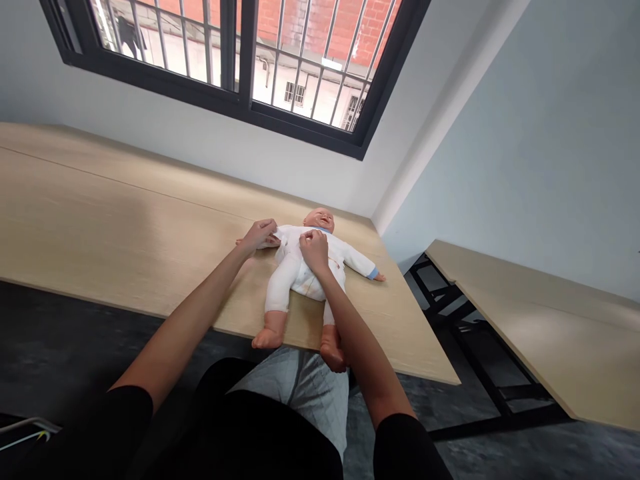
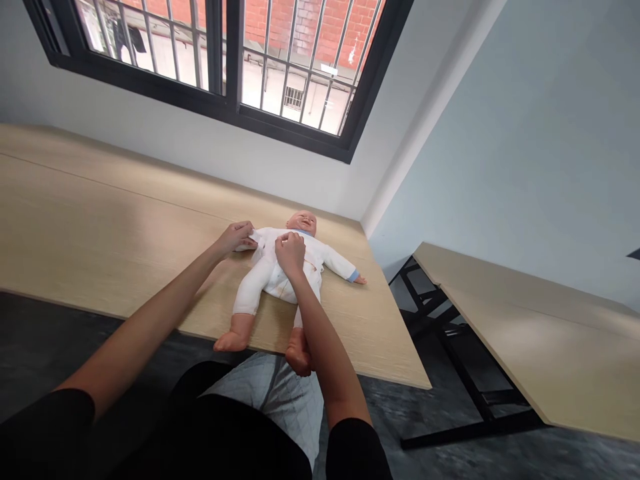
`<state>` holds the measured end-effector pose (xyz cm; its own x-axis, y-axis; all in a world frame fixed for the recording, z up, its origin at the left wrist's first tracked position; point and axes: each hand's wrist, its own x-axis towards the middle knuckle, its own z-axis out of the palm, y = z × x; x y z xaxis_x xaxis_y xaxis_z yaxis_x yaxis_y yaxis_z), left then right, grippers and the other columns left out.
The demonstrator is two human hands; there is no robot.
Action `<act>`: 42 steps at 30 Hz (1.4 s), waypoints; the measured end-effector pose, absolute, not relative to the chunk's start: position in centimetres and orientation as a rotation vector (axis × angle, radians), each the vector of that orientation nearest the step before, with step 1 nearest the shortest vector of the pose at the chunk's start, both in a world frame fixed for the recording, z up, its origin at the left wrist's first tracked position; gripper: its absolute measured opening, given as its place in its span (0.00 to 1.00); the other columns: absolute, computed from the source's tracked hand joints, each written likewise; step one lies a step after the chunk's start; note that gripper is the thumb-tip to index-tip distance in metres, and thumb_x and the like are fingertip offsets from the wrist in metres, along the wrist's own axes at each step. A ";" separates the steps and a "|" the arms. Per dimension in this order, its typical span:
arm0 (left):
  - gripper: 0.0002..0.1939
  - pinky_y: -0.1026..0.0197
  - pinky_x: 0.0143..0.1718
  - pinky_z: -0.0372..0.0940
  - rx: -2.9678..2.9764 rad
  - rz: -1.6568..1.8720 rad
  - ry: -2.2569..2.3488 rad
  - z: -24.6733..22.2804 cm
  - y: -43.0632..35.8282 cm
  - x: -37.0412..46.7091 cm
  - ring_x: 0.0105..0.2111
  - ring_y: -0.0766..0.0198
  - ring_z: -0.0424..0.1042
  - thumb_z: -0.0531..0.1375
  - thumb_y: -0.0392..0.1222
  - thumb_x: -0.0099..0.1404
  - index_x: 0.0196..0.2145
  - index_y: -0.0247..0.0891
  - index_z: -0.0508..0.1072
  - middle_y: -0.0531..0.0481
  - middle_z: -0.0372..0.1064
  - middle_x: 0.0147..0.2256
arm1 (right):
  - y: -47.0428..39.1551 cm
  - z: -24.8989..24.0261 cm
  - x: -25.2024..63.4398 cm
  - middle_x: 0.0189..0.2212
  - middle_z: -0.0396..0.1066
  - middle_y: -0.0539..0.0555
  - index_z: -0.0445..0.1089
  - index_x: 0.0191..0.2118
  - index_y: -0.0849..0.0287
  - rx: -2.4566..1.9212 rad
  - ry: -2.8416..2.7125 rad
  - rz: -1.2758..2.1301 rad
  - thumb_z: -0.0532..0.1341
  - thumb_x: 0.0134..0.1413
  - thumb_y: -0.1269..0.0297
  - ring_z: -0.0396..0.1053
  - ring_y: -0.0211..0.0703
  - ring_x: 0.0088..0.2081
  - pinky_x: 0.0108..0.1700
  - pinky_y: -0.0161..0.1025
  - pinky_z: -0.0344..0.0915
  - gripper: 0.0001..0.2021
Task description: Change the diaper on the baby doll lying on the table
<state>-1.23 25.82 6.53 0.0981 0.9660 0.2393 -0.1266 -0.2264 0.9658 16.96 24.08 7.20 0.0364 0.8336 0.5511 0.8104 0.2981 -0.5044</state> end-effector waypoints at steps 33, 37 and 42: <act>0.15 0.65 0.33 0.65 1.511 1.204 0.674 7.8 24.0 1.0 0.28 0.68 0.67 0.62 0.51 0.56 0.25 0.38 0.65 0.54 0.65 0.26 | 23.1 11.0 19.7 0.52 0.71 0.61 0.74 0.45 0.58 -1.445 -2.158 -0.179 0.61 0.60 0.65 0.61 0.58 0.58 0.61 0.58 0.53 0.09; 0.13 0.65 0.29 0.59 1.628 1.188 0.677 8.1 23.3 2.1 0.25 0.68 0.62 0.61 0.50 0.57 0.27 0.38 0.66 0.56 0.62 0.25 | 20.8 9.3 22.4 0.52 0.72 0.56 0.74 0.49 0.53 -1.337 -2.222 0.155 0.64 0.57 0.57 0.65 0.55 0.56 0.62 0.57 0.54 0.15; 0.13 0.63 0.30 0.57 1.816 1.132 0.684 7.8 22.4 3.3 0.27 0.65 0.60 0.59 0.51 0.58 0.28 0.38 0.67 0.54 0.62 0.26 | 20.2 7.0 21.5 0.55 0.70 0.56 0.73 0.49 0.53 -1.341 -2.165 0.182 0.65 0.57 0.56 0.63 0.52 0.58 0.63 0.53 0.54 0.15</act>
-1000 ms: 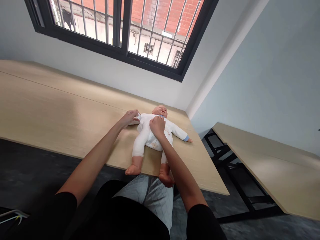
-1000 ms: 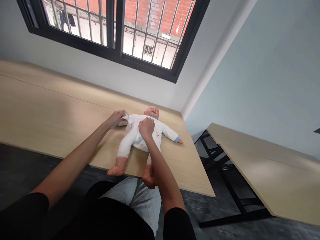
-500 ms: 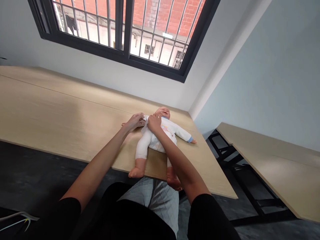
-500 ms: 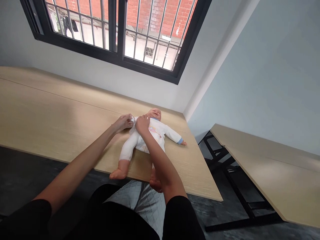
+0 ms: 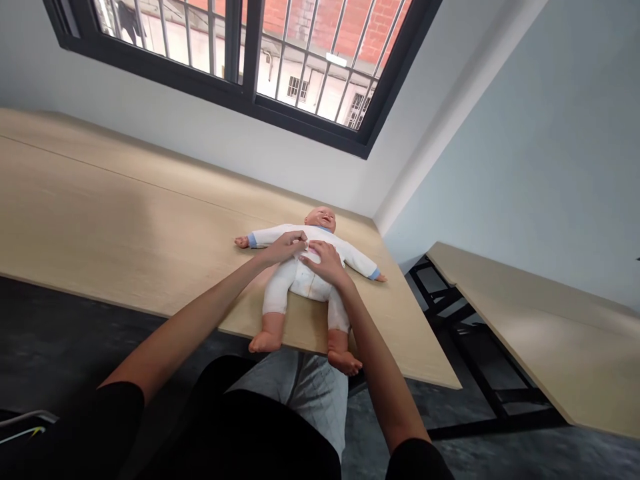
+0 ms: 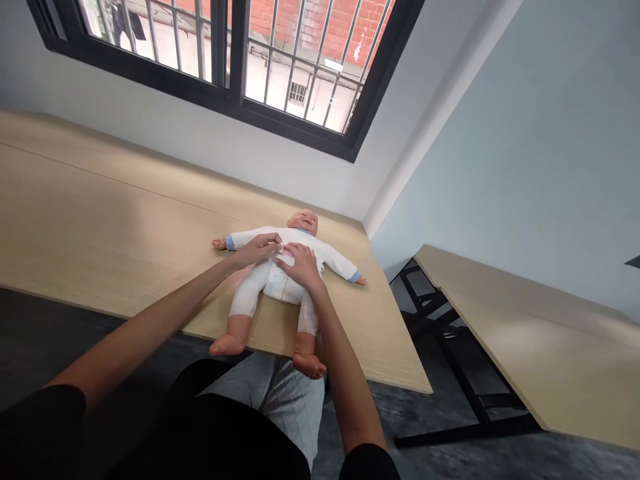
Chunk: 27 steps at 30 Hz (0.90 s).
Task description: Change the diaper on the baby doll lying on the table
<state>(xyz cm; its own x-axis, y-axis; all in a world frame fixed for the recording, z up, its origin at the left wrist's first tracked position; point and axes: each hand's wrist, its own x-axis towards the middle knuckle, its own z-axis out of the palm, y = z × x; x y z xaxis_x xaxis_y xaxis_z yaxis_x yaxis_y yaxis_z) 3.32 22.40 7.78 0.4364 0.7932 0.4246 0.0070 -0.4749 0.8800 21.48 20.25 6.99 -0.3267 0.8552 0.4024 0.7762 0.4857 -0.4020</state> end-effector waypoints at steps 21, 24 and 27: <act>0.17 0.50 0.57 0.53 2.421 1.036 0.844 5.7 22.8 4.0 0.49 0.52 0.64 0.53 0.52 0.69 0.44 0.46 0.80 0.46 0.70 0.44 | 21.9 5.9 25.5 0.39 0.73 0.57 0.67 0.35 0.58 -1.274 -0.955 0.567 0.55 0.53 0.57 0.71 0.45 0.43 0.46 0.41 0.69 0.11; 0.17 0.51 0.57 0.55 2.341 1.157 0.839 5.8 22.8 4.1 0.48 0.53 0.66 0.54 0.52 0.69 0.40 0.44 0.80 0.46 0.72 0.41 | 22.1 5.5 26.1 0.41 0.73 0.57 0.66 0.38 0.58 -1.278 -0.948 0.679 0.62 0.48 0.52 0.72 0.45 0.43 0.42 0.38 0.70 0.16; 0.16 0.50 0.56 0.57 2.239 1.272 0.878 5.9 22.9 4.0 0.44 0.54 0.67 0.54 0.50 0.69 0.37 0.41 0.80 0.46 0.73 0.38 | 21.8 5.2 26.1 0.51 0.70 0.60 0.67 0.45 0.57 -1.265 -1.174 0.708 0.70 0.39 0.49 0.69 0.50 0.51 0.47 0.42 0.69 0.27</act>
<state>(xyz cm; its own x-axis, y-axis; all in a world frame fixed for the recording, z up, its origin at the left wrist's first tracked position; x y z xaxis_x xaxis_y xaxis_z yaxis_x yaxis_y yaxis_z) 4.03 22.87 5.91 0.3824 0.6991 0.6042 0.3167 -0.7134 0.6251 26.08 21.84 5.20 0.3029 0.9138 0.2706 0.1880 0.2211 -0.9570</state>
